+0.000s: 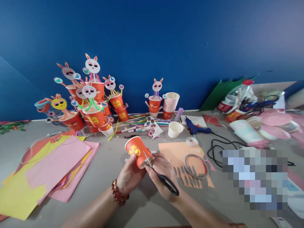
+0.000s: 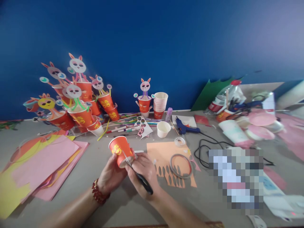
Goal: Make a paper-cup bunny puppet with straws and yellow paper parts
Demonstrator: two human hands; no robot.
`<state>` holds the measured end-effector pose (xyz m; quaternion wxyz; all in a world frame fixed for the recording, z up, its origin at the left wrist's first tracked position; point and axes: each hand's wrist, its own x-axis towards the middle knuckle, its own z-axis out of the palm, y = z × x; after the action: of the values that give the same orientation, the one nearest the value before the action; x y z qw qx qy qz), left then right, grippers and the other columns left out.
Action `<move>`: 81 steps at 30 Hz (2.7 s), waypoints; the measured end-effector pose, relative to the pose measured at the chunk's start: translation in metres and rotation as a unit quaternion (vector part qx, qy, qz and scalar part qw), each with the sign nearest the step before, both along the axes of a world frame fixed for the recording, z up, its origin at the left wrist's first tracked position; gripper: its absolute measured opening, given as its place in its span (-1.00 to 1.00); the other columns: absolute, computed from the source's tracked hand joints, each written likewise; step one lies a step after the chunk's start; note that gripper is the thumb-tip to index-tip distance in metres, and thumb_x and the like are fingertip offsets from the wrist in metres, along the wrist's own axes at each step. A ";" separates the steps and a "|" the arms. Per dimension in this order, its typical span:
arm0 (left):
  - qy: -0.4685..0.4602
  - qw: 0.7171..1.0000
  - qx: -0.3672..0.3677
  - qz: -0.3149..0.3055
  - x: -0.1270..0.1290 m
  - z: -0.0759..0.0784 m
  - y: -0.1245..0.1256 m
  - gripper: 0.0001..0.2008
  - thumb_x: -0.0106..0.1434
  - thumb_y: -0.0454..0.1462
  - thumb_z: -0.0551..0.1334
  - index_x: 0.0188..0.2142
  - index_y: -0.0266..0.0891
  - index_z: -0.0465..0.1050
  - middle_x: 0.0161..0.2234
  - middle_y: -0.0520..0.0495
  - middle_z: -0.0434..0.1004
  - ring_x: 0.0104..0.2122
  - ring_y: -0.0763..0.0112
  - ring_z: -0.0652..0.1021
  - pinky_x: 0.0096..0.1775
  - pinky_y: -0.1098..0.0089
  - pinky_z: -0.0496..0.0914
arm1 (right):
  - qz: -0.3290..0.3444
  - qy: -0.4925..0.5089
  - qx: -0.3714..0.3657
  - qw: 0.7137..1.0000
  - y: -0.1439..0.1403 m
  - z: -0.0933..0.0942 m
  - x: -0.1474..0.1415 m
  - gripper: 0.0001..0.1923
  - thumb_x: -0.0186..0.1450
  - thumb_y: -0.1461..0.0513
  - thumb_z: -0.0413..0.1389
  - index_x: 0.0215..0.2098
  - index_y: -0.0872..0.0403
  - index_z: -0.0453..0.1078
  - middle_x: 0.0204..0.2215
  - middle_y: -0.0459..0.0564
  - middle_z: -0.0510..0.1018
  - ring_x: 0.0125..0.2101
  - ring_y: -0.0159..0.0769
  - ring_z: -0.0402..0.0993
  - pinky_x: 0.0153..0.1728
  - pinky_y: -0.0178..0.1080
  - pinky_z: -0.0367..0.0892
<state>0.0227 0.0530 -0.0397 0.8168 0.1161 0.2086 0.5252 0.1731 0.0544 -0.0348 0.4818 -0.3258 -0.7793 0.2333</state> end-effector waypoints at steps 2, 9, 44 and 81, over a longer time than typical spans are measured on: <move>-0.011 1.000 -0.003 0.001 0.002 0.003 -0.001 -0.59 0.17 -0.15 0.37 -0.05 -0.35 0.53 -0.11 -0.19 0.63 -0.13 0.21 0.59 -0.01 0.28 0.41 | -0.003 0.026 -0.014 1.000 -0.002 0.000 -0.001 -0.81 0.36 0.35 0.03 -0.40 0.04 0.38 -0.45 -0.06 0.52 -0.38 -0.30 0.48 0.02 -0.07 0.32; -0.039 0.999 0.014 0.011 0.007 0.010 -0.003 -0.71 0.16 -0.20 0.38 -0.15 -0.30 0.55 -0.21 -0.13 0.62 -0.39 0.40 0.55 -0.43 0.47 0.37 | -0.009 0.110 -0.112 0.988 -0.010 0.008 -0.007 -0.70 0.39 0.27 0.00 -0.49 0.03 0.40 -0.50 -0.10 0.54 -0.33 -0.27 0.51 0.02 -0.15 0.29; -0.017 0.999 0.046 -0.006 0.005 0.006 -0.003 -0.62 0.16 -0.20 0.32 -0.03 -0.28 0.51 -0.42 -0.10 0.56 -0.53 0.38 0.48 -0.46 0.40 0.38 | 0.009 0.237 -0.357 0.903 -0.017 0.006 -0.012 -0.57 0.42 0.04 -0.01 -0.49 0.07 0.47 -0.57 -0.06 0.57 -0.51 -0.28 0.51 -0.38 -0.28 0.42; -0.084 0.993 -0.044 0.068 -0.003 0.006 0.004 -0.77 0.24 -0.29 0.24 -0.13 -0.28 0.57 -0.07 -0.22 0.63 -0.02 0.25 0.58 -0.04 0.42 0.44 | -0.039 0.131 -0.187 0.973 -0.016 0.011 0.000 -0.56 0.39 0.15 -0.02 -0.63 0.02 0.36 -0.68 -0.13 0.48 -0.54 -0.31 0.43 -0.01 -0.11 0.29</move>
<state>0.0197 0.0571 -0.0340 0.7980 0.0214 0.1696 0.5779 0.1731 0.0386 -0.0237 0.5191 -0.4069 -0.6383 0.3969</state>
